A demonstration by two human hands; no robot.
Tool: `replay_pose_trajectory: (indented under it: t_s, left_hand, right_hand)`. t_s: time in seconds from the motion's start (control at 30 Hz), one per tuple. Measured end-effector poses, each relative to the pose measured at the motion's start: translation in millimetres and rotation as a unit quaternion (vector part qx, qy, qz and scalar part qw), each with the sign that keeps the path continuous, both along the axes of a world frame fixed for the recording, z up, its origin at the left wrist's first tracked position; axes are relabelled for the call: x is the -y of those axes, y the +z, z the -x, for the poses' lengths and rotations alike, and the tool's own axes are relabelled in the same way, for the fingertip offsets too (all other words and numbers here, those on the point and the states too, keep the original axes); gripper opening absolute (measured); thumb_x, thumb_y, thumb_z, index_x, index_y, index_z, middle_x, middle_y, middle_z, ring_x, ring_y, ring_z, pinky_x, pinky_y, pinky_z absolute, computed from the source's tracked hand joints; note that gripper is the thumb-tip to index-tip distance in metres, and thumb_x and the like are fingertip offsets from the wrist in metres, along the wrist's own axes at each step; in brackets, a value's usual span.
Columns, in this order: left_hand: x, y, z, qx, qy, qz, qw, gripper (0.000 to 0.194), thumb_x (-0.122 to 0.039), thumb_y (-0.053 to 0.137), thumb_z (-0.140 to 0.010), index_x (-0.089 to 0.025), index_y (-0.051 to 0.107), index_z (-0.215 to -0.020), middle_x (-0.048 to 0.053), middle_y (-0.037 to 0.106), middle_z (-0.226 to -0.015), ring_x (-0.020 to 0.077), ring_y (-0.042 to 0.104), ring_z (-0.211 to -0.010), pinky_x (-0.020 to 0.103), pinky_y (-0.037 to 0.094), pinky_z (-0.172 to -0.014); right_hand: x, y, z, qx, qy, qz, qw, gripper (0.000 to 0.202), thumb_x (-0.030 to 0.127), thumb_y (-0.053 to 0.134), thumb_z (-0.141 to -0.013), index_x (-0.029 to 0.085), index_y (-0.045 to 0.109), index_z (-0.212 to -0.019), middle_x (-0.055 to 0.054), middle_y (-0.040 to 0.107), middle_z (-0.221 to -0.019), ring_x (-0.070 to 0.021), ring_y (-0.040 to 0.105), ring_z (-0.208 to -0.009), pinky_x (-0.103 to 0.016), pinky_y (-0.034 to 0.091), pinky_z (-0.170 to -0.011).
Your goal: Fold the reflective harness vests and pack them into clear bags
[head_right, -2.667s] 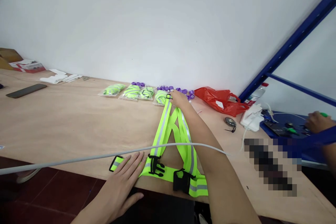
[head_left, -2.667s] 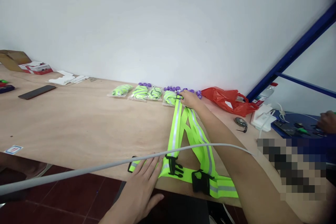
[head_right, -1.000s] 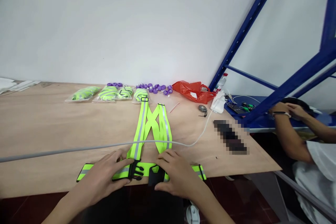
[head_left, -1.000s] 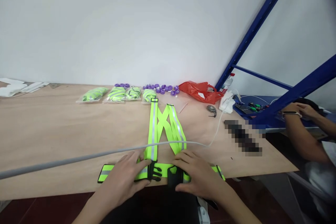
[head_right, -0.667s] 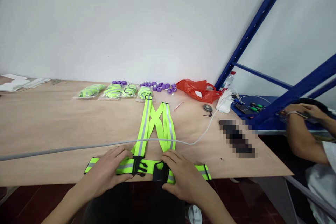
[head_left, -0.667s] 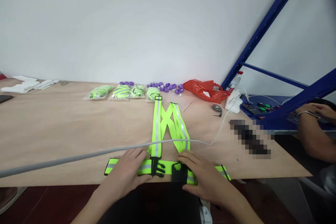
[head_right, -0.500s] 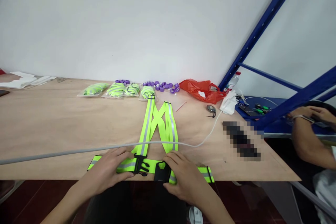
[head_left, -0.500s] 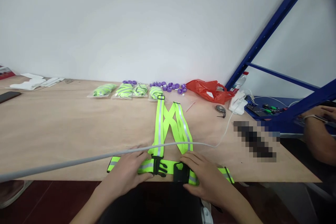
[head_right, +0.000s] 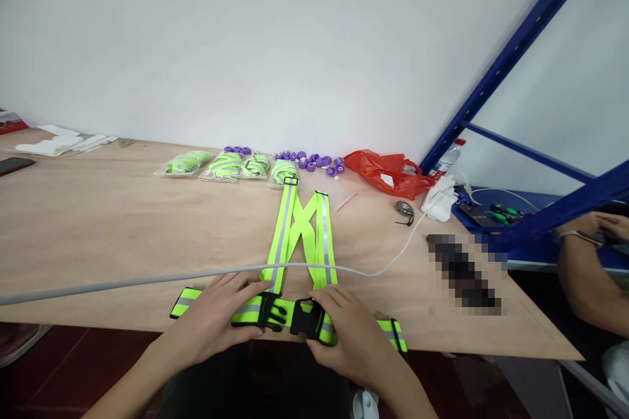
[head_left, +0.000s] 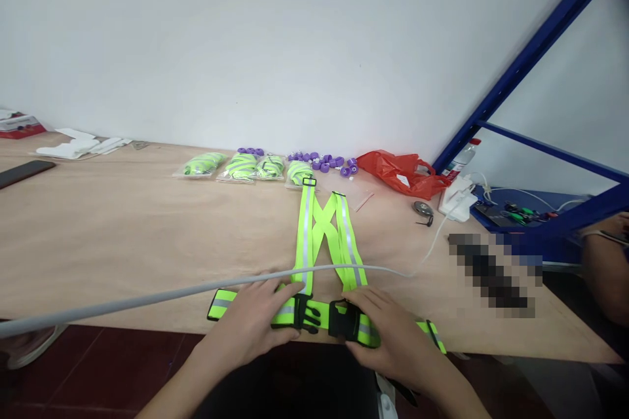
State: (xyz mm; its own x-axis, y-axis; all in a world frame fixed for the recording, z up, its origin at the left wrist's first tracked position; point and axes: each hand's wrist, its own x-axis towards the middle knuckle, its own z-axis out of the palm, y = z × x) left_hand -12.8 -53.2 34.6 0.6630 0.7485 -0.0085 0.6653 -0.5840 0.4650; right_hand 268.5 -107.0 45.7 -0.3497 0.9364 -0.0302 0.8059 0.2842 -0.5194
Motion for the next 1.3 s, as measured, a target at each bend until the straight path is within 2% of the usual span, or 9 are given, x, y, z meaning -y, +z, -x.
replay_pose_trajectory:
  t_s: [0.13,0.4,0.63,0.73,0.97,1.3]
  left_hand:
    - [1.6,-1.3,-3.8,0.024,0.004,-0.008,1.000,0.073,-0.028,0.080,-0.085,-0.031,0.045,-0.149,0.008,0.057,-0.148,0.0350,0.051,-0.136,0.055,0.046,-0.107]
    - [5.2,-4.8,-6.1,0.071,-0.011,-0.011,0.997,0.064,-0.022,0.077,-0.087,-0.029,0.047,-0.144,0.007,0.062,-0.141,0.0311,0.058,-0.127,0.049,0.050,-0.104]
    - [4.2,-13.7,1.4,0.155,0.017,0.011,0.988,0.064,-0.025,0.072,-0.093,-0.033,0.039,-0.147,0.007,0.059,-0.143,0.0285,0.058,-0.130,0.044,0.052,-0.105]
    - [3.5,-16.1,0.3,0.161,0.020,0.015,0.987,0.062,-0.028,0.073,-0.093,-0.035,0.039,-0.145,0.005,0.062,-0.140,0.0271,0.061,-0.127,0.043,0.054,-0.103]
    - [2.2,-20.8,-2.8,0.170,0.025,-0.008,0.985,0.057,-0.025,0.072,-0.093,-0.032,0.044,-0.142,0.005,0.063,-0.138,0.0265,0.064,-0.124,0.039,0.056,-0.100]
    - [2.6,-19.7,-0.2,0.168,0.037,-0.012,0.985,0.055,-0.027,0.072,-0.093,-0.030,0.047,-0.142,0.006,0.066,-0.136,0.0275,0.065,-0.123,0.041,0.056,-0.101]
  right_hand:
    - [-0.5,-4.2,0.0,-0.009,-0.001,-0.004,1.000,0.056,0.016,0.068,-0.075,0.022,0.061,-0.130,-0.012,0.068,-0.129,-0.0317,0.061,-0.121,-0.047,0.051,-0.104]
    - [0.2,-10.6,-5.3,0.000,0.000,-0.004,1.000,0.061,0.020,0.070,-0.077,0.018,0.060,-0.137,-0.014,0.065,-0.136,-0.0316,0.060,-0.127,-0.048,0.050,-0.109]
    - [0.8,-15.5,-9.1,-0.004,-0.007,-0.044,0.999,0.067,0.021,0.070,-0.082,0.025,0.055,-0.146,-0.013,0.064,-0.141,-0.0311,0.061,-0.128,-0.048,0.053,-0.107]
    - [-0.5,-14.4,-9.3,-0.020,-0.009,-0.048,0.999,0.070,0.020,0.068,-0.083,0.025,0.050,-0.150,-0.012,0.064,-0.141,-0.0305,0.062,-0.128,-0.048,0.053,-0.106]
    - [-2.4,-9.7,-7.6,-0.038,-0.029,-0.003,0.999,0.086,0.024,0.069,-0.084,0.027,0.031,-0.161,-0.012,0.062,-0.143,-0.0303,0.061,-0.128,-0.047,0.052,-0.105]
    - [-1.0,-4.4,-3.8,-0.035,-0.033,-0.001,0.999,0.088,0.025,0.070,-0.084,0.029,0.030,-0.162,-0.011,0.063,-0.141,-0.0296,0.061,-0.127,-0.044,0.054,-0.103]
